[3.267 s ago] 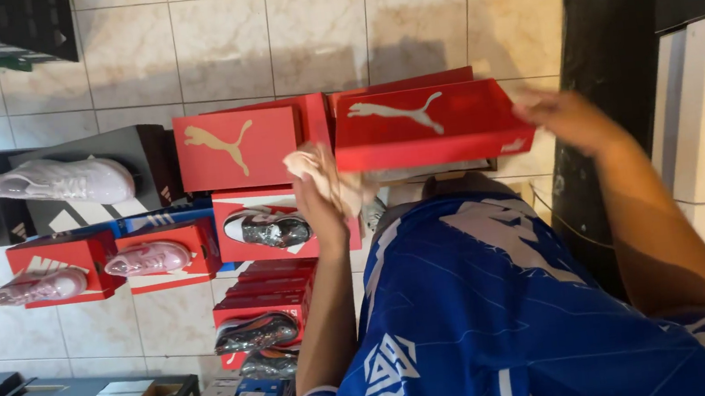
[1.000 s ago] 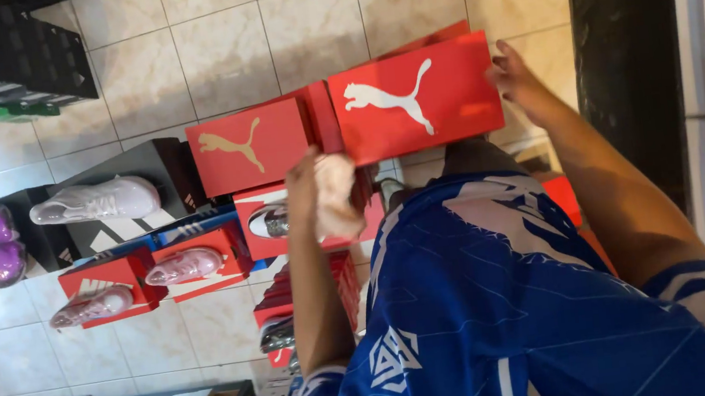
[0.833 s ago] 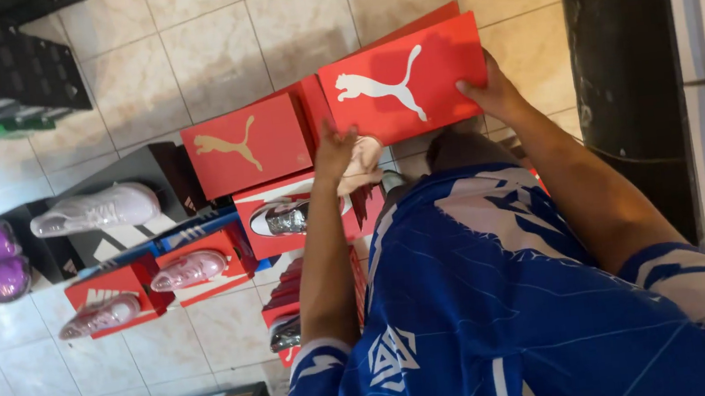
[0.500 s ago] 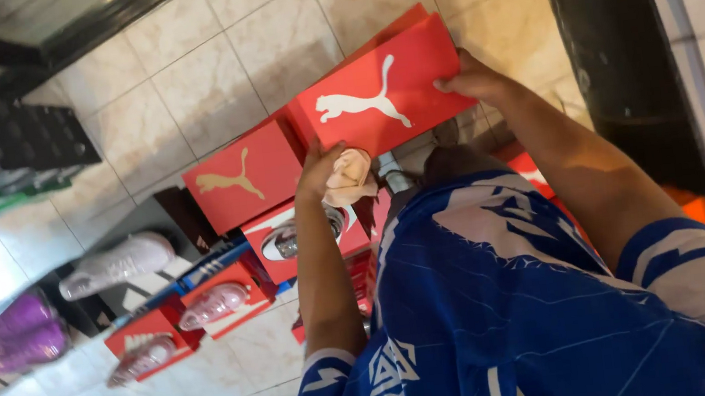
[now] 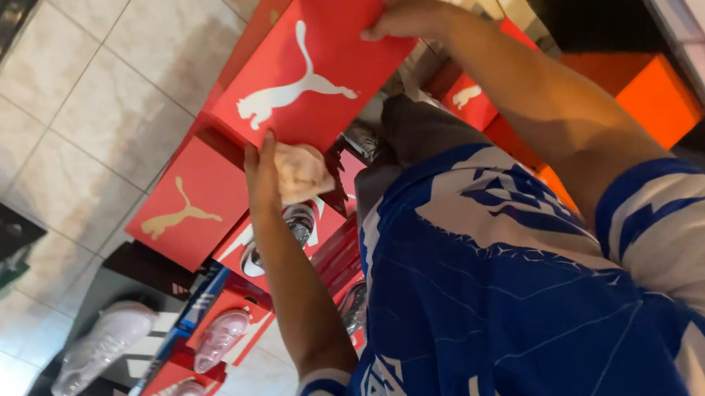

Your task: Cleaning shoe boxes and shoes with a cloth and organizing them in a storage area.

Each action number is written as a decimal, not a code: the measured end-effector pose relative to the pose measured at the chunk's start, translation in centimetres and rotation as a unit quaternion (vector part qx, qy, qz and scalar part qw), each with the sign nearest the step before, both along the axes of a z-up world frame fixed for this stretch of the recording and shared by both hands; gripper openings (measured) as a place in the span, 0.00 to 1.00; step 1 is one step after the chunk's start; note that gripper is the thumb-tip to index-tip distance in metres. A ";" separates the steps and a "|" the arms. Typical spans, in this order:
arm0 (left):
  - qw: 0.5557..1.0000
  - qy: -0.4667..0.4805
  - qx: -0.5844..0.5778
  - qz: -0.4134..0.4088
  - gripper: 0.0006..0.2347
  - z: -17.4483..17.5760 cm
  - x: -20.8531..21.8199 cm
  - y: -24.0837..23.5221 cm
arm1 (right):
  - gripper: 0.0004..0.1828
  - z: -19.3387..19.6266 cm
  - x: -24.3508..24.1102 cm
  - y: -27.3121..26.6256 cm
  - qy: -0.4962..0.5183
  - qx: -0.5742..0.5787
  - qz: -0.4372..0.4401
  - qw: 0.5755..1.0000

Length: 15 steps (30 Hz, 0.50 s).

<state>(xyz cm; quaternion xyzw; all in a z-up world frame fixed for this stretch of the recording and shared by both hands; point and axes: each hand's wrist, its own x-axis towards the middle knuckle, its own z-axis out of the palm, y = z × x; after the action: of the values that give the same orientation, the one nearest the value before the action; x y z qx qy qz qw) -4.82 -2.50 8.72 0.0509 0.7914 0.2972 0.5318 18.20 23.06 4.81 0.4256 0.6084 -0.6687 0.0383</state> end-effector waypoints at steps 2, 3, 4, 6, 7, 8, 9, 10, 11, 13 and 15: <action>0.999 0.013 0.037 0.005 0.21 0.9 1.8 -0.6 | 0.39 -1.9 3.2 0.4 0.034 -0.026 -0.056 0.997; 0.999 0.010 0.036 -0.006 0.21 0.2 3.0 -1.2 | 0.39 0.2 5.4 0.2 0.031 -0.027 -0.067 0.997; 0.998 -0.012 0.044 -0.032 0.18 -0.5 4.1 -2.0 | 0.46 2.1 7.4 0.0 -0.053 -0.026 -0.065 0.996; 0.996 -0.036 0.051 -0.068 0.15 -3.2 7.0 -3.1 | 0.53 4.2 11.6 -0.7 -0.139 -0.029 -0.071 0.987; 0.991 -0.037 0.024 -0.125 0.16 -5.2 8.8 -3.5 | 0.42 4.4 13.8 -1.2 -0.091 -0.047 -0.128 0.987; 0.983 -0.038 -0.004 -0.182 0.17 -7.1 10.6 -4.0 | 0.31 4.5 16.1 -1.9 -0.042 -0.065 -0.184 0.980; 0.981 -0.040 -0.006 -0.191 0.17 -8.8 12.1 -4.4 | 0.31 4.0 17.7 -2.5 -0.044 -0.067 -0.193 0.978; 0.978 -0.104 0.046 -0.175 0.13 -10.7 13.9 -4.8 | 0.26 3.5 19.4 -3.0 -0.072 -0.063 -0.228 0.969; 0.968 -0.169 0.095 -0.158 0.11 -12.7 15.6 -5.3 | 0.22 2.9 21.0 -3.5 -0.100 -0.060 -0.262 0.958; 0.961 -0.242 0.076 -0.115 0.19 -12.5 17.9 -3.3 | 0.21 0.2 23.8 -4.2 -0.140 -0.045 -0.254 0.956; 0.948 -0.308 0.050 -0.055 0.29 -14.8 20.8 -3.4 | 0.21 -2.9 26.0 -5.1 -0.179 -0.039 -0.231 0.956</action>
<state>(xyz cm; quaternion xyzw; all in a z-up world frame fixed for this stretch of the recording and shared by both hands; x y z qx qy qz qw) 15.94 -5.92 -6.12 0.0272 0.5692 0.3076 0.7620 44.20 18.00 1.95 0.6651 0.4507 -0.5954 0.0076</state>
